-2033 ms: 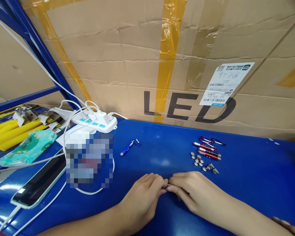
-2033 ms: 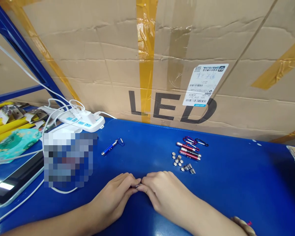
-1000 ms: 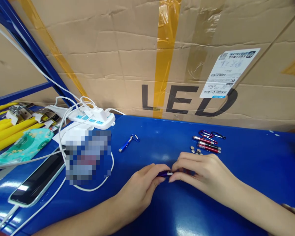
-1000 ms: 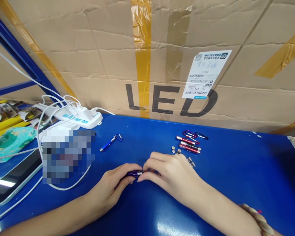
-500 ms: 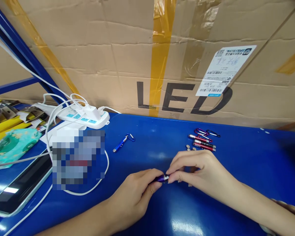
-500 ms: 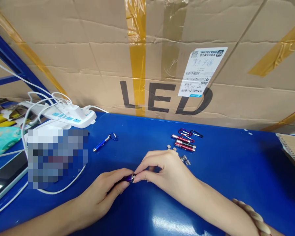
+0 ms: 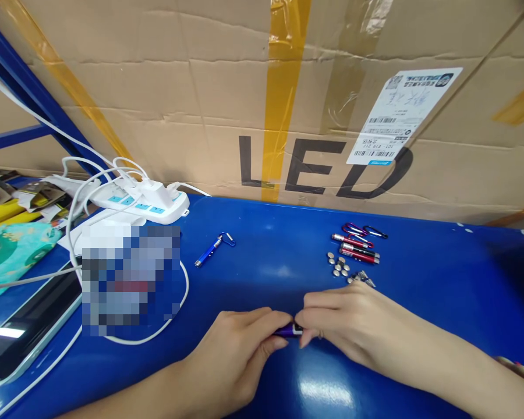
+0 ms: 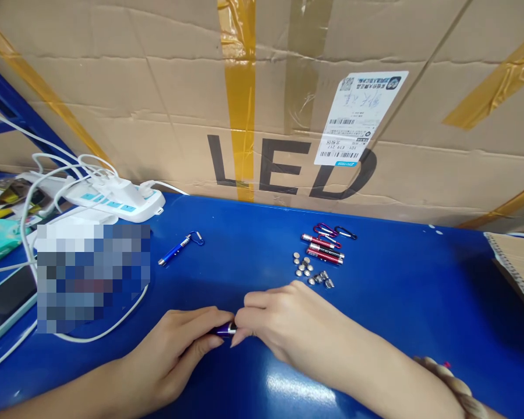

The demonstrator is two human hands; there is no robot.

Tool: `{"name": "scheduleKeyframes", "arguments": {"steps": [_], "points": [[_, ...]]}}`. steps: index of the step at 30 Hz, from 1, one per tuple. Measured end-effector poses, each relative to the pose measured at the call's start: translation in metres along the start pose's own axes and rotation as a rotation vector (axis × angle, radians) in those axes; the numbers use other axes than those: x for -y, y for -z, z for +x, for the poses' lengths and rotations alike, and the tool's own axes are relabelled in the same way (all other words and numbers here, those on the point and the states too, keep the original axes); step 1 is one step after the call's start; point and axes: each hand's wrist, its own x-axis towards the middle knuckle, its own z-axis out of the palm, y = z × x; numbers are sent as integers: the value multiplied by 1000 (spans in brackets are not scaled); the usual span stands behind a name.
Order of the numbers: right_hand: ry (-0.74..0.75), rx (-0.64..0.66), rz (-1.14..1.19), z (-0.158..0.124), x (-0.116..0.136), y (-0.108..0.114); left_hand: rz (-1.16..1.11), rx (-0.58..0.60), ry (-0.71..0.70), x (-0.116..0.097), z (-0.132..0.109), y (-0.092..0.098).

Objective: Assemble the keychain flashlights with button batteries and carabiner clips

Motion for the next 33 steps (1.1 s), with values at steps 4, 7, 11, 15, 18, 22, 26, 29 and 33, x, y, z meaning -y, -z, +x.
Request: {"name": "scheduleKeyframes", "arguments": {"steps": [4, 7, 11, 15, 18, 22, 26, 29, 33], "points": [[-85, -81, 183, 2, 4, -10, 177, -117, -69, 0, -2, -2], [-357, 4, 669, 6, 6, -16, 313, -198, -130, 0, -2, -1], [-563, 192, 1194, 11, 3, -18, 369, -271, -183, -1, 1, 4], [-588, 167, 1224, 13, -1, -18, 350, -252, -166, 1, 3, 5], [-620, 132, 1176, 15, -4, -17, 349, -252, -162, 5, 3, 4], [-668, 46, 1064, 17, -7, -18, 271, -228, -103, 12, 0, 0], [-658, -32, 899, 17, -13, -22, 121, -205, -12, 15, -1, -2], [-524, -214, 609, 15, -19, -24, 21, -198, 104, 13, 0, -3], [-236, -420, 242, 10, -23, -27, -30, -181, 203, 14, 2, -6]]}}
